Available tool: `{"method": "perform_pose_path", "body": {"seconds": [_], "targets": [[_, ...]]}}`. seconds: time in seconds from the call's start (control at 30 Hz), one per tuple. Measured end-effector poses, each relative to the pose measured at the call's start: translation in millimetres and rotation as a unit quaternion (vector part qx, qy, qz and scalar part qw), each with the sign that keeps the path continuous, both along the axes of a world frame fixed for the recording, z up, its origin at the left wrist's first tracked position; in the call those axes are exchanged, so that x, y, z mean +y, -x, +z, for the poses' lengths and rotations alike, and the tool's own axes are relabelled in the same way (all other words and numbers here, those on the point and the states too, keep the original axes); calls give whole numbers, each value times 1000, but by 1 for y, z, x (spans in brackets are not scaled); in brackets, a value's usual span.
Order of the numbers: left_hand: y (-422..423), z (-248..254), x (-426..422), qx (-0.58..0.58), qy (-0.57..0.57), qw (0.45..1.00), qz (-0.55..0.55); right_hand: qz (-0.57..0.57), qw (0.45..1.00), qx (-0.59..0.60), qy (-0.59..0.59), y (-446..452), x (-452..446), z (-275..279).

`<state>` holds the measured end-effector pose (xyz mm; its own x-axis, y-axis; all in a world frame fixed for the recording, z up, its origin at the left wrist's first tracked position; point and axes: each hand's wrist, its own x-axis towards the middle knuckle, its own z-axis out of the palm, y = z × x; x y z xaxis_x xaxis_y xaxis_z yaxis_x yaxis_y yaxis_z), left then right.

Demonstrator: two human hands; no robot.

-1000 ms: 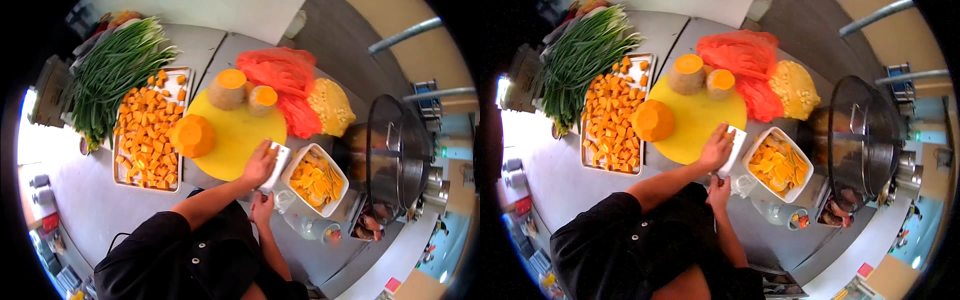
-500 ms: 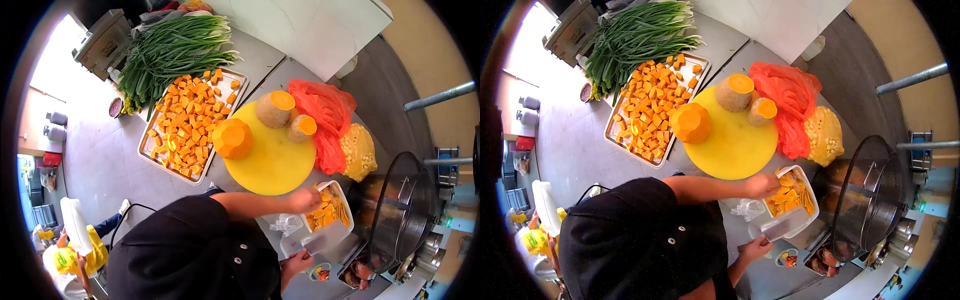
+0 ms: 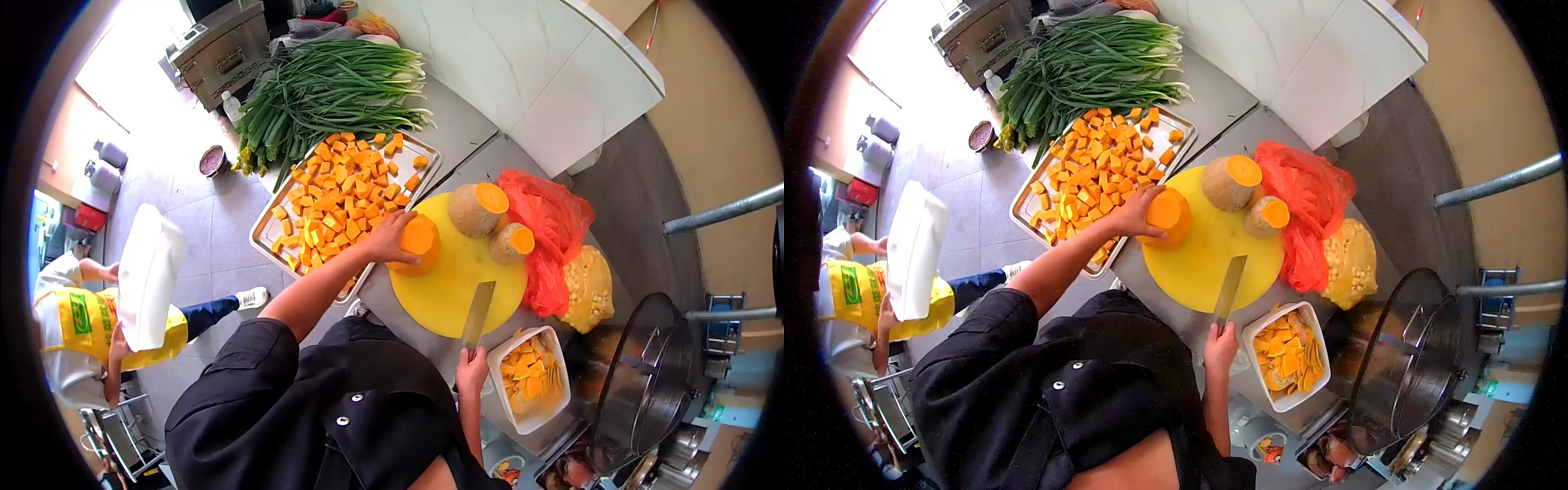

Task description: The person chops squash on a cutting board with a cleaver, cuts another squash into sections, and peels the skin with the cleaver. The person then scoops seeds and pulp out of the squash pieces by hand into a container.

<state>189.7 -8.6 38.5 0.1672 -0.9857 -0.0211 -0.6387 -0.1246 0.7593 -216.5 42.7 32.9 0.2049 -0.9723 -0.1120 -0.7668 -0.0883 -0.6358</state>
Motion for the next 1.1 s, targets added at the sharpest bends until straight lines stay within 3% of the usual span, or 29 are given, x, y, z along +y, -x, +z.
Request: {"method": "perform_pose_path", "body": {"seconds": [0.2, 0.43, 0.53, 0.63, 0.7, 0.77, 0.83, 0.93, 1.03, 1.1], "targets": [[36, -4, -2, 2, 5, 1000, -24, -41, 993, -23, -112, -3, 1, -5], [103, 17, -21, 5, -29, 997, -69, -47, 996, -18, -71, 1, 3, -21], [94, 7, -15, 16, 11, 997, -69, -29, 998, 34, -41, -16, -1, 40], [86, -6, -19, 80, 115, 990, 20, 6, 1000, 29, -4, -44, -6, 102], [77, 19, -34, 124, 165, 973, 103, 40, 999, 9, 9, -67, -14, 136], [73, 43, -60, 108, 243, 951, 155, 89, 994, 61, 16, -85, -26, 142], [72, 67, -82, 80, 260, 956, 112, 119, 985, 123, 6, -99, -33, 138], [85, 85, -107, -10, 171, 984, -37, 115, 982, 147, -19, -106, -36, 146], [84, 63, -137, 12, 98, 986, -135, 127, 977, 164, -41, -108, -44, 162], [73, 54, -137, 39, 130, 978, -159, 139, 972, 179, -60, -113, -52, 164]]}}
